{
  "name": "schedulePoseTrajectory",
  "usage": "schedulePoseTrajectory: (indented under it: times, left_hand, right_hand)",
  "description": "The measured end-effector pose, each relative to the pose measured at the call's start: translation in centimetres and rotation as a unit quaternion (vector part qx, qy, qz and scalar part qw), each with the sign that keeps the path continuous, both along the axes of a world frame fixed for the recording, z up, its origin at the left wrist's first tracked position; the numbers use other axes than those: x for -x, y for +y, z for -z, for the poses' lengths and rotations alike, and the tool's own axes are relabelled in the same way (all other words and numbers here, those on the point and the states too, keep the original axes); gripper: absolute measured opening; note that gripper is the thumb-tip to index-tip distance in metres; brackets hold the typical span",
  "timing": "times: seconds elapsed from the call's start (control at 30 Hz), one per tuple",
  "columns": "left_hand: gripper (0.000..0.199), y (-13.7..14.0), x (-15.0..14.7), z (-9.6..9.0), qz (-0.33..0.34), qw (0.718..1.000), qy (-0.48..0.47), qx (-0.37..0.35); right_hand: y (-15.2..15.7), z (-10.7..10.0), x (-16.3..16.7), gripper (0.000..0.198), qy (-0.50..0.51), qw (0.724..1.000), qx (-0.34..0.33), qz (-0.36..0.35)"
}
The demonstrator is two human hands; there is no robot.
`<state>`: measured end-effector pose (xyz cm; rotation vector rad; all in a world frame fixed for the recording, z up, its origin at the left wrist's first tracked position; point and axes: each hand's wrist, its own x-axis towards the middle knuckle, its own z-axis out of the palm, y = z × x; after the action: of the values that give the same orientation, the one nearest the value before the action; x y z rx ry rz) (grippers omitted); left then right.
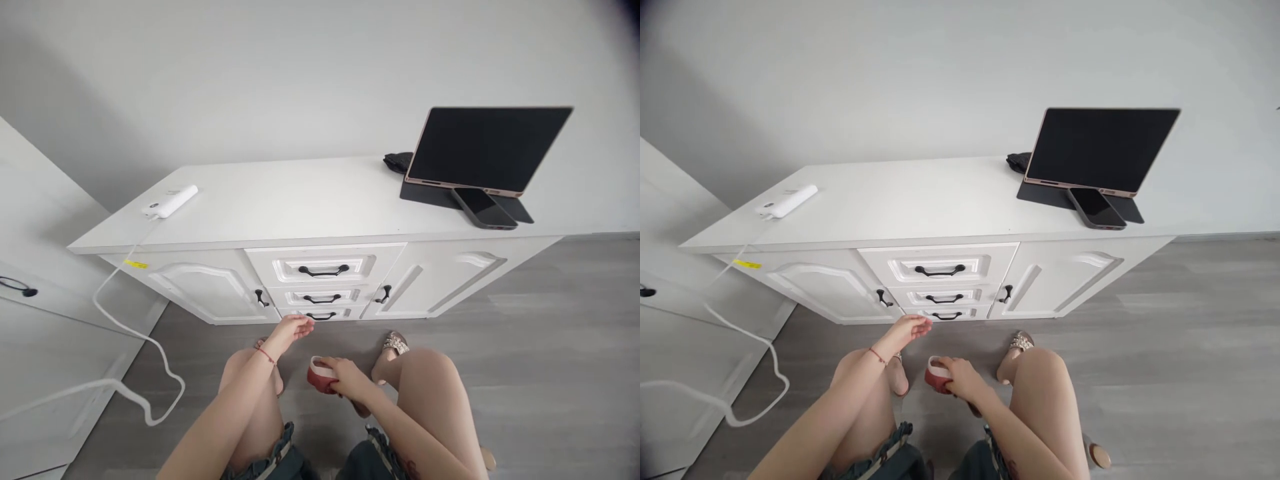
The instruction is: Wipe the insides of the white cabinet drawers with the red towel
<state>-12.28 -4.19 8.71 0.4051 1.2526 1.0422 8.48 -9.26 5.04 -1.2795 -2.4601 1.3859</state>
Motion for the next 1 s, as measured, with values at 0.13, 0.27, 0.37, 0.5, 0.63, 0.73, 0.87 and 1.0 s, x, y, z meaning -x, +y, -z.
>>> schedulePoseTrajectory:
  times: [0.13,0.27,0.37,0.5,0.63,0.73,0.87,1.0]
  left_hand:
    - [0.004,5.1,-1.5,1.9,-0.011,0.997,0.012,0.080]
    - [0.012,8.7,-3.8,4.4,-0.070,0.990,0.031,0.119]
    - [0.016,10.0,-5.0,5.9,-0.113,0.985,0.024,0.131]
    - [0.018,10.3,-5.4,6.8,-0.148,0.981,0.008,0.128]
    - [0.019,9.3,-5.3,6.6,-0.154,0.982,-0.005,0.108]
    - [0.020,7.7,-5.3,6.3,-0.145,0.985,-0.013,0.097]
    - [0.019,4.5,-5.4,6.3,-0.127,0.987,-0.021,0.095]
    - [0.015,1.0,-5.6,6.3,-0.093,0.988,-0.028,0.118]
  right_hand:
    - [-0.6,-0.1,1.2,0.070,-0.003,0.999,0.014,-0.038]
    - [-1.2,-1.0,1.8,0.064,-0.042,0.997,0.001,-0.058]
    - [-1.1,-1.7,2.1,0.058,-0.047,0.996,-0.013,-0.075]
    - [-0.9,-2.1,2.2,0.060,-0.038,0.996,-0.015,-0.085]
    - [-0.8,-2.3,2.0,0.060,-0.035,0.997,0.001,-0.066]
    - [-0.6,-2.6,1.7,0.063,0.004,0.999,0.023,-0.041]
    - [-0.6,-2.9,1.5,0.062,0.098,0.994,0.052,-0.012]
    - [-1.0,-3.3,1.1,0.040,0.164,0.982,0.084,0.046]
